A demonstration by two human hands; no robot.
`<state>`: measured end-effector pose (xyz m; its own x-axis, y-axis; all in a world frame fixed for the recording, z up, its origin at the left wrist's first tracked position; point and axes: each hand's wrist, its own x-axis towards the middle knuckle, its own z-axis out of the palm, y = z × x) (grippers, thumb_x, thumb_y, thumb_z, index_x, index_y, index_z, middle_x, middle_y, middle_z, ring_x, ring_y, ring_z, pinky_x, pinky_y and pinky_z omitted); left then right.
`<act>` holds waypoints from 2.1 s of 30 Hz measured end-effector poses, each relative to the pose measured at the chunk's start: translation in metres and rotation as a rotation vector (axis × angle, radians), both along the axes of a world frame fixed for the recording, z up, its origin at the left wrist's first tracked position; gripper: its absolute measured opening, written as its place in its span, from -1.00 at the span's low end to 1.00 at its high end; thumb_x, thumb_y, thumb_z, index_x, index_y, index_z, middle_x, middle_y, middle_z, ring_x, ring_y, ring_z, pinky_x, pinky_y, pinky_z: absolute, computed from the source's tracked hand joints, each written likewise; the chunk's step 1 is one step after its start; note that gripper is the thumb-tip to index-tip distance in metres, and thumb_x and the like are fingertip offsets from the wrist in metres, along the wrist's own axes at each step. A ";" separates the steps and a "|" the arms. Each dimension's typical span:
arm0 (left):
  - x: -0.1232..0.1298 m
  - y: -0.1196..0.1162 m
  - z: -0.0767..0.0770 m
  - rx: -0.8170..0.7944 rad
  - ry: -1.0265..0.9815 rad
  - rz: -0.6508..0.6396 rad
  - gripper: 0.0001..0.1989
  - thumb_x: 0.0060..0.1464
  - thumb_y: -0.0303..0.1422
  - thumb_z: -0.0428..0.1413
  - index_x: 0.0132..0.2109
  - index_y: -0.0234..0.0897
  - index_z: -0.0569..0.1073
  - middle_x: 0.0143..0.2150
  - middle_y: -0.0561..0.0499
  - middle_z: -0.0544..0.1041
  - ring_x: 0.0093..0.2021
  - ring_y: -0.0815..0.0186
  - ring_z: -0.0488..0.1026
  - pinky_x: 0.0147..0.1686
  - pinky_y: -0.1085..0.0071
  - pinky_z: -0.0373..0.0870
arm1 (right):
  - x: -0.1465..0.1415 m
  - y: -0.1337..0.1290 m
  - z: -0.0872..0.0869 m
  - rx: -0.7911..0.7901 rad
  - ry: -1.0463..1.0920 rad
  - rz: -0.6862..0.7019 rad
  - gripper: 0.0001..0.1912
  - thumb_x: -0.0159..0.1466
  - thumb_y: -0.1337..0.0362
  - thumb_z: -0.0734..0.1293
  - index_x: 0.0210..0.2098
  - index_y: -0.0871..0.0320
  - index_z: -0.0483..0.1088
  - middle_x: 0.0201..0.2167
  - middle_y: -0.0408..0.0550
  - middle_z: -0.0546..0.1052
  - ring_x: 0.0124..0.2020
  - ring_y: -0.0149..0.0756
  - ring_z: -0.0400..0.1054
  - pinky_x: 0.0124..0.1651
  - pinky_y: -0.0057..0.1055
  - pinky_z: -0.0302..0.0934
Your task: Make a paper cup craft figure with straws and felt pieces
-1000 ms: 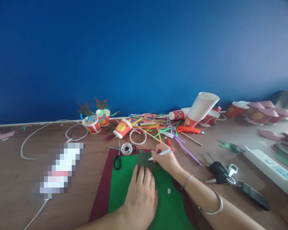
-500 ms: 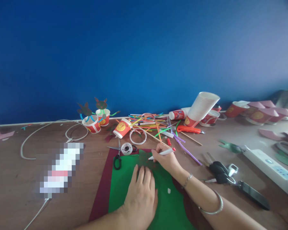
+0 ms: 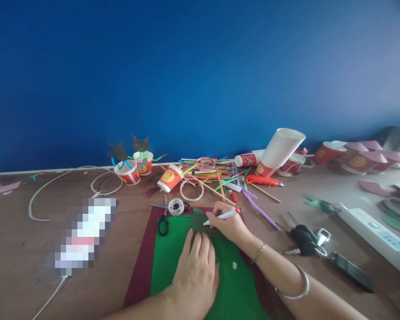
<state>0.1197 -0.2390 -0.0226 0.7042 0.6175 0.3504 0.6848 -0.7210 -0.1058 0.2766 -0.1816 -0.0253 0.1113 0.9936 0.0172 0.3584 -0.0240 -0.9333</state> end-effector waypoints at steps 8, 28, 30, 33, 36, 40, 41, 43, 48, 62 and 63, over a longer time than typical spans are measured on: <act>0.001 -0.001 0.003 0.003 0.009 0.009 -0.59 0.17 -0.28 -0.06 0.01 -0.49 0.45 -0.02 -0.22 0.50 0.04 0.08 0.33 0.16 0.09 0.11 | -0.001 -0.001 0.004 -0.005 -0.040 0.029 -0.74 0.13 0.25 0.30 -0.61 0.09 0.15 -0.73 -0.23 0.42 -0.67 -0.39 0.35 -0.63 -0.54 0.15; 0.001 -0.001 0.004 0.010 0.024 0.000 -0.59 0.16 -0.29 -0.06 0.00 -0.52 0.46 -0.02 -0.25 0.49 0.03 0.06 0.33 0.17 0.07 0.10 | -0.003 0.000 0.010 0.035 -0.123 0.066 -0.74 0.11 0.26 0.33 -0.62 0.10 0.18 -0.69 -0.21 0.46 -0.63 -0.40 0.33 -0.56 -0.51 0.15; 0.000 0.000 0.004 0.006 0.029 0.000 -0.59 0.16 -0.28 -0.06 0.00 -0.51 0.46 -0.02 -0.24 0.49 0.04 0.07 0.33 0.17 0.07 0.10 | -0.003 0.000 0.010 0.023 -0.113 0.058 -0.74 0.11 0.26 0.33 -0.61 0.10 0.18 -0.68 -0.20 0.47 -0.63 -0.40 0.33 -0.57 -0.51 0.14; 0.000 -0.001 0.004 0.003 0.031 0.001 -0.59 0.17 -0.28 -0.06 0.00 -0.52 0.45 -0.02 -0.25 0.48 0.04 0.06 0.32 0.17 0.07 0.10 | -0.003 0.000 0.010 0.016 -0.117 0.056 -0.75 0.11 0.26 0.33 -0.61 0.10 0.18 -0.69 -0.19 0.46 -0.63 -0.40 0.32 -0.58 -0.52 0.13; 0.000 -0.001 0.004 0.002 0.035 0.005 -0.59 0.17 -0.28 -0.07 0.01 -0.50 0.45 -0.01 -0.25 0.48 0.05 0.06 0.32 0.16 0.07 0.10 | -0.002 0.001 0.009 0.024 -0.129 0.065 -0.74 0.11 0.26 0.33 -0.62 0.09 0.18 -0.70 -0.20 0.46 -0.63 -0.40 0.32 -0.58 -0.52 0.13; 0.001 -0.001 0.004 0.006 0.027 0.004 -0.59 0.16 -0.29 -0.07 -0.01 -0.51 0.46 -0.03 -0.24 0.49 0.04 0.06 0.33 0.17 0.07 0.09 | -0.002 0.001 0.008 0.026 -0.122 0.065 -0.75 0.11 0.25 0.34 -0.62 0.09 0.19 -0.69 -0.21 0.47 -0.64 -0.40 0.33 -0.58 -0.51 0.14; 0.001 -0.001 0.004 0.007 0.024 0.002 -0.59 0.16 -0.29 -0.06 -0.01 -0.52 0.46 -0.03 -0.25 0.49 0.03 0.06 0.33 0.17 0.07 0.09 | -0.002 0.001 0.008 0.028 -0.123 0.062 -0.75 0.11 0.25 0.33 -0.61 0.09 0.19 -0.70 -0.21 0.47 -0.64 -0.40 0.33 -0.58 -0.51 0.15; 0.000 -0.001 0.004 0.005 0.023 -0.003 -0.59 0.16 -0.29 -0.06 -0.01 -0.53 0.45 -0.02 -0.25 0.48 0.04 0.06 0.32 0.17 0.07 0.08 | -0.002 0.001 0.009 0.030 -0.125 0.059 -0.75 0.11 0.25 0.33 -0.62 0.09 0.20 -0.70 -0.20 0.47 -0.65 -0.40 0.33 -0.59 -0.51 0.15; 0.000 -0.001 0.004 -0.014 0.033 0.002 -0.58 0.17 -0.28 -0.07 0.02 -0.52 0.43 -0.01 -0.26 0.47 0.05 0.07 0.31 0.18 0.07 0.08 | -0.002 0.001 0.007 0.020 -0.064 0.054 -0.75 0.12 0.23 0.33 -0.60 0.10 0.20 -0.69 -0.19 0.48 -0.64 -0.39 0.35 -0.59 -0.52 0.17; 0.000 -0.001 0.003 -0.010 0.019 0.001 -0.57 0.18 -0.29 -0.08 0.03 -0.54 0.43 0.00 -0.26 0.48 0.05 0.06 0.31 0.18 0.08 0.06 | -0.001 0.001 0.004 0.026 -0.069 0.025 -0.73 0.13 0.26 0.29 -0.62 0.08 0.15 -0.75 -0.22 0.41 -0.67 -0.38 0.35 -0.62 -0.52 0.14; 0.000 -0.001 0.003 -0.010 0.020 0.002 -0.58 0.18 -0.29 -0.08 0.03 -0.54 0.43 0.00 -0.26 0.48 0.05 0.06 0.31 0.18 0.08 0.07 | -0.001 0.001 0.004 0.023 -0.070 0.024 -0.74 0.14 0.26 0.29 -0.62 0.08 0.15 -0.74 -0.22 0.41 -0.67 -0.38 0.34 -0.62 -0.52 0.14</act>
